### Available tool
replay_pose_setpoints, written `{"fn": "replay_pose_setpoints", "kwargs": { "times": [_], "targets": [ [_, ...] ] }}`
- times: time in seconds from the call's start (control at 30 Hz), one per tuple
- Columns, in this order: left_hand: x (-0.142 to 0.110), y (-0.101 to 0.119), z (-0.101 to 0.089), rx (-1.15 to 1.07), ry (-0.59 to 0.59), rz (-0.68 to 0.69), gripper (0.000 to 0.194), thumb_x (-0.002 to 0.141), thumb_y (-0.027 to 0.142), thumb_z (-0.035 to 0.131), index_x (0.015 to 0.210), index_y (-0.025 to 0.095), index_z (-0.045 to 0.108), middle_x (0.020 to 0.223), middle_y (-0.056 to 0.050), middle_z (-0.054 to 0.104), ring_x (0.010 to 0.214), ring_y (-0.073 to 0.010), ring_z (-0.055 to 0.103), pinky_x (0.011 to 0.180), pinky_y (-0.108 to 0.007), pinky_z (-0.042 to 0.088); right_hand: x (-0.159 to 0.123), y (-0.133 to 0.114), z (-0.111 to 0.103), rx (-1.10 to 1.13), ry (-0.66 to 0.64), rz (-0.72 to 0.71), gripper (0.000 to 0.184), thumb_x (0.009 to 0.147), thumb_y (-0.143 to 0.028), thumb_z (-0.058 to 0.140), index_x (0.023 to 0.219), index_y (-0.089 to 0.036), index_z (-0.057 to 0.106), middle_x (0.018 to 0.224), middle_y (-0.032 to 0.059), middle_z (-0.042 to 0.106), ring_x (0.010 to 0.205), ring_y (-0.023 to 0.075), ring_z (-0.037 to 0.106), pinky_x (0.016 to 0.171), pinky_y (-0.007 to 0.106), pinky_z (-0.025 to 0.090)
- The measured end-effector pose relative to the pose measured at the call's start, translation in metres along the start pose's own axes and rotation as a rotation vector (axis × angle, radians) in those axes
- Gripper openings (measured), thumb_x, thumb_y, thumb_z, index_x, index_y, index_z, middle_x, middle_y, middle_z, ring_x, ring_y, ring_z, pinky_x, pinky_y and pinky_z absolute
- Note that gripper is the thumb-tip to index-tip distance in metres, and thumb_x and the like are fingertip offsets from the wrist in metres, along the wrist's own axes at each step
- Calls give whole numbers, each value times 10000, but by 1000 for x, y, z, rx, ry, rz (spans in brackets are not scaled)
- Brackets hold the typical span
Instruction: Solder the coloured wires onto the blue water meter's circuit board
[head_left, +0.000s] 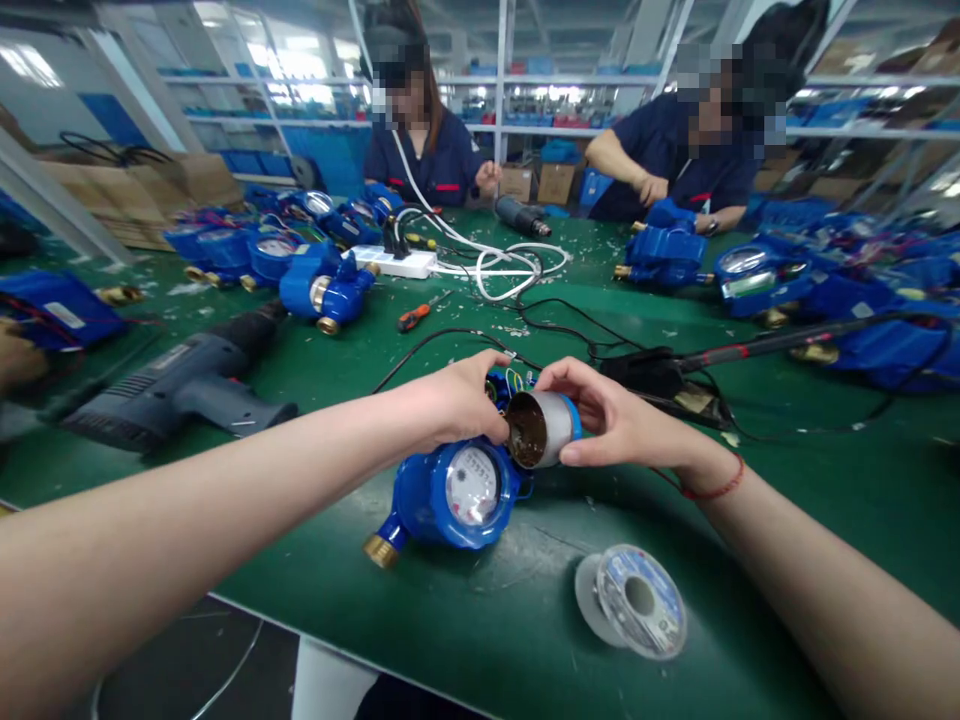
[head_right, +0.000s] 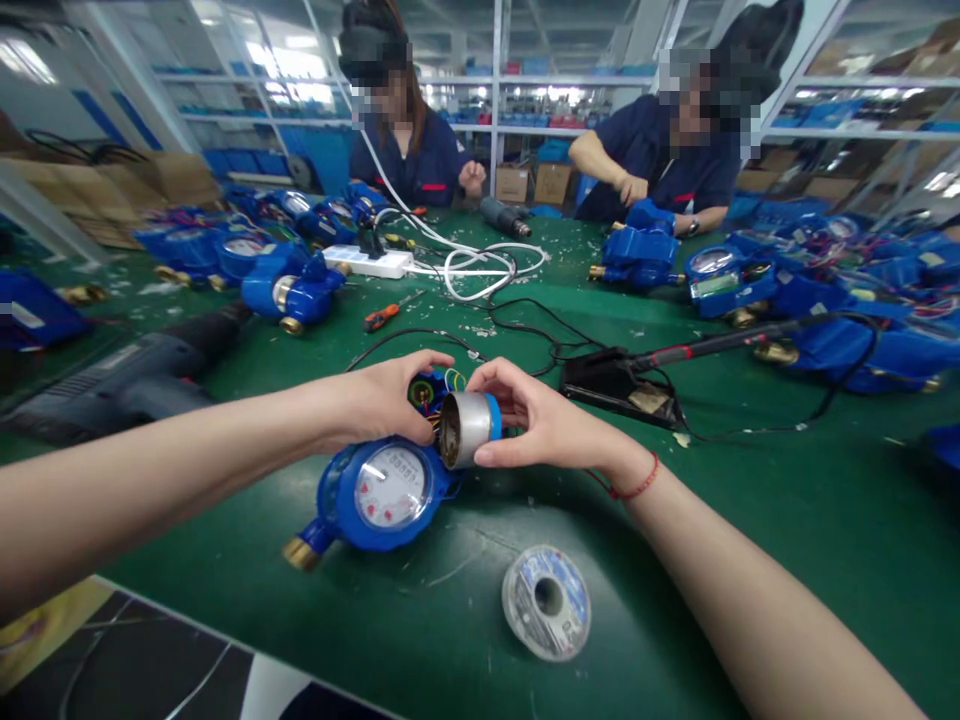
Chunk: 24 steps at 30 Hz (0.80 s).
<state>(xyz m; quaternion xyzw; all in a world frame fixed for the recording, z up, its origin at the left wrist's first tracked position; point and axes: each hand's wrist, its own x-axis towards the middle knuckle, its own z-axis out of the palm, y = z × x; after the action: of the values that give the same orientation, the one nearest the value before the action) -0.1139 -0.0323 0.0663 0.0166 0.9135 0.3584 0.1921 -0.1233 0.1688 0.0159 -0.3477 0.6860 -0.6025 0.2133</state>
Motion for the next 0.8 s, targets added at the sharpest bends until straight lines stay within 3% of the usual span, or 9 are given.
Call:
{"fn": "replay_pose_setpoints", "kwargs": {
  "times": [0.2, 0.37, 0.47, 0.63, 0.8],
  "targets": [
    [4, -2, 4, -25, 63, -47, 948, 519, 96, 682, 1399, 222, 351, 1064, -75, 611, 768, -197, 607, 550, -244, 454, 3, -2, -4, 8, -44, 6, 544, 681, -234, 788, 1069, -180, 412, 1037, 21, 463, 912, 107, 496, 768, 204, 456],
    [6, -12, 4, -138, 30, -82, 918, 540, 136, 714, 1381, 206, 351, 1036, -83, 626, 750, -196, 628, 556, -253, 493, 6, -4, -5, -29, -59, 7, 531, 681, -256, 786, 1055, -175, 418, 1028, 24, 470, 902, 110, 482, 765, 206, 454],
    [5, -14, 4, -184, 14, -80, 912, 533, 139, 727, 1368, 227, 372, 1095, -97, 621, 816, -222, 645, 587, -272, 521, 6, -4, -6, -27, -68, 14, 520, 700, -274, 772, 1067, -180, 417, 1013, 23, 475, 882, 111, 486, 745, 207, 455],
    [4, -12, 5, -177, 51, -87, 1051, 506, 133, 722, 1444, 240, 258, 1228, -145, 565, 935, -279, 635, 662, -330, 541, 5, 0, -8, -9, -65, 4, 518, 709, -293, 767, 1074, -184, 416, 1012, 20, 465, 843, 97, 484, 685, 185, 437],
    [7, -15, 9, -148, 105, -59, 1123, 461, 145, 742, 1460, 207, 233, 1353, -153, 468, 1106, -279, 558, 850, -342, 509, 5, 0, -6, -4, -74, 12, 513, 713, -311, 767, 1068, -181, 420, 977, 11, 461, 827, 97, 474, 661, 180, 425]
  ]
}}
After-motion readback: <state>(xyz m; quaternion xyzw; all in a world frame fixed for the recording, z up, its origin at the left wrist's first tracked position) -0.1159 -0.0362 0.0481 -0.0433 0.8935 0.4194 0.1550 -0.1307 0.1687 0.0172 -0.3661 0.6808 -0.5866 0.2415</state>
